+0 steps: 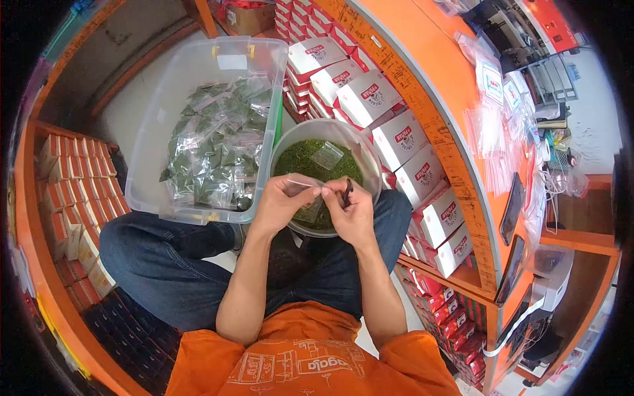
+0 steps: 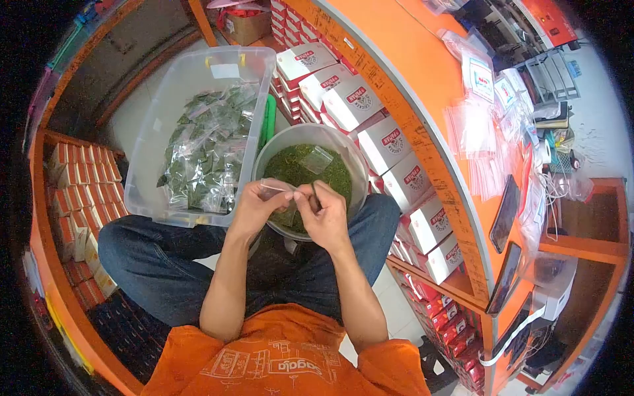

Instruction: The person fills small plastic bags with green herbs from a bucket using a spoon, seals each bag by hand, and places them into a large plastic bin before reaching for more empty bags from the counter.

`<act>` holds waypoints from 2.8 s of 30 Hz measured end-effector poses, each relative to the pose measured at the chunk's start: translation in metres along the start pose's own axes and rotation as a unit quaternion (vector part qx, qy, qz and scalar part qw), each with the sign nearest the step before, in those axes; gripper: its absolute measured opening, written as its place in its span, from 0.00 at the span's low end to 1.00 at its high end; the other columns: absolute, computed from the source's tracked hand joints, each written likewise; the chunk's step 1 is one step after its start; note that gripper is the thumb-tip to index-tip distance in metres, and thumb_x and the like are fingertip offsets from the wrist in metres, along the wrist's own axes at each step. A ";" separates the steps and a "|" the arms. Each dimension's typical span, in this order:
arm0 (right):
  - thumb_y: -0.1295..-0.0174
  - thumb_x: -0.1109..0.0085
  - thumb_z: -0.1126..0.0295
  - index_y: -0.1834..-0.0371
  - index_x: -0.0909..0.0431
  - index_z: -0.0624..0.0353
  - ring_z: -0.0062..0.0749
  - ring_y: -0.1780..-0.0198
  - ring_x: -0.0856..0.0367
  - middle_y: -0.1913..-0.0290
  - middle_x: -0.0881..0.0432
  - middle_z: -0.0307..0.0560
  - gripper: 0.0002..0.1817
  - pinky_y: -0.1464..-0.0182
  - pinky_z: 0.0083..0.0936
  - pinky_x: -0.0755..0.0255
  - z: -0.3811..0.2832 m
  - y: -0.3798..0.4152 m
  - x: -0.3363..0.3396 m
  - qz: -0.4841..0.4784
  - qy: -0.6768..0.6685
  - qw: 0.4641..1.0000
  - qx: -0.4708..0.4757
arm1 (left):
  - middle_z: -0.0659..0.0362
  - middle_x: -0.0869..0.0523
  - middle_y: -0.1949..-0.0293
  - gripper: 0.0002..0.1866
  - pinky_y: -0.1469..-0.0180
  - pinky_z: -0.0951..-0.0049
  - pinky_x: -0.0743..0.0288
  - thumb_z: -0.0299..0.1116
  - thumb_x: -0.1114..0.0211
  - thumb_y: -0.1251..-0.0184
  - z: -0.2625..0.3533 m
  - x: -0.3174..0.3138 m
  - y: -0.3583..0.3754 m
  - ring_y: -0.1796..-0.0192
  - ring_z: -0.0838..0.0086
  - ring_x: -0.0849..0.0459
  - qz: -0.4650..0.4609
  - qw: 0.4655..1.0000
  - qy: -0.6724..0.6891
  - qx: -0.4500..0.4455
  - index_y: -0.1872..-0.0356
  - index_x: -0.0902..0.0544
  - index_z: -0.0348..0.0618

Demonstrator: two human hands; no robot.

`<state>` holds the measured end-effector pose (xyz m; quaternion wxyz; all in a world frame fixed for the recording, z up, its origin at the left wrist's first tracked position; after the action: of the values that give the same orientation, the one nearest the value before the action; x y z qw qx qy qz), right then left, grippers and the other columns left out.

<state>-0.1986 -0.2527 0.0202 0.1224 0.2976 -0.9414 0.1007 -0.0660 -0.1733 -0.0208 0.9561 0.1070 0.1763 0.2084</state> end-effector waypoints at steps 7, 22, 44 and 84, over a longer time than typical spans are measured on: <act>0.37 0.33 0.77 0.64 0.16 0.65 0.17 0.76 0.34 0.73 0.23 0.39 0.03 0.73 0.21 0.40 -0.006 0.002 -0.003 -0.041 -0.009 0.999 0.007 | 0.62 0.12 0.69 0.04 0.64 0.80 0.25 0.24 0.29 0.35 0.026 0.015 0.016 0.66 0.83 0.18 0.051 0.995 -0.088 0.012 0.62 0.12 0.34; 0.34 0.46 0.73 0.61 0.15 0.67 0.59 0.55 0.12 0.55 0.13 0.64 0.10 0.52 0.49 0.19 0.187 -0.085 -0.034 -0.048 0.485 0.848 -0.207 | 0.46 0.13 0.45 0.19 0.39 0.64 0.25 0.32 0.37 0.24 0.125 0.101 0.059 0.41 0.61 0.16 0.401 0.788 -0.406 -0.231 0.37 0.20 0.35; 0.23 0.45 0.64 0.59 0.23 0.57 0.12 0.81 0.45 0.75 0.26 0.32 0.09 0.77 0.16 0.47 0.068 0.005 0.011 0.069 -0.361 0.904 -0.218 | 0.56 0.11 0.57 0.15 0.51 0.73 0.14 0.30 0.32 0.28 -0.022 -0.006 0.006 0.58 0.75 0.12 0.005 0.974 0.189 0.122 0.46 0.16 0.33; 0.45 0.35 0.74 0.73 0.22 0.68 0.44 0.73 0.18 0.74 0.20 0.55 0.08 0.68 0.36 0.25 -0.009 0.005 -0.001 -0.034 0.192 0.981 -0.008 | 0.37 0.25 0.34 0.42 0.26 0.53 0.34 0.17 0.34 0.45 0.038 -0.004 0.018 0.31 0.49 0.23 0.058 0.963 -0.185 -0.186 0.25 0.35 0.46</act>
<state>-0.1995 -0.2462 0.0282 0.3070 0.3039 -0.8903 0.1442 -0.0615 -0.1640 0.0202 0.9613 -0.0262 -0.0524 0.2693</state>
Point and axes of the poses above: each hand's wrist, its own y-axis away from the middle knuckle, its own x-axis out of the back of the hand, z = x × y, the point moved 6 cm from there along -y, towards the middle knuckle
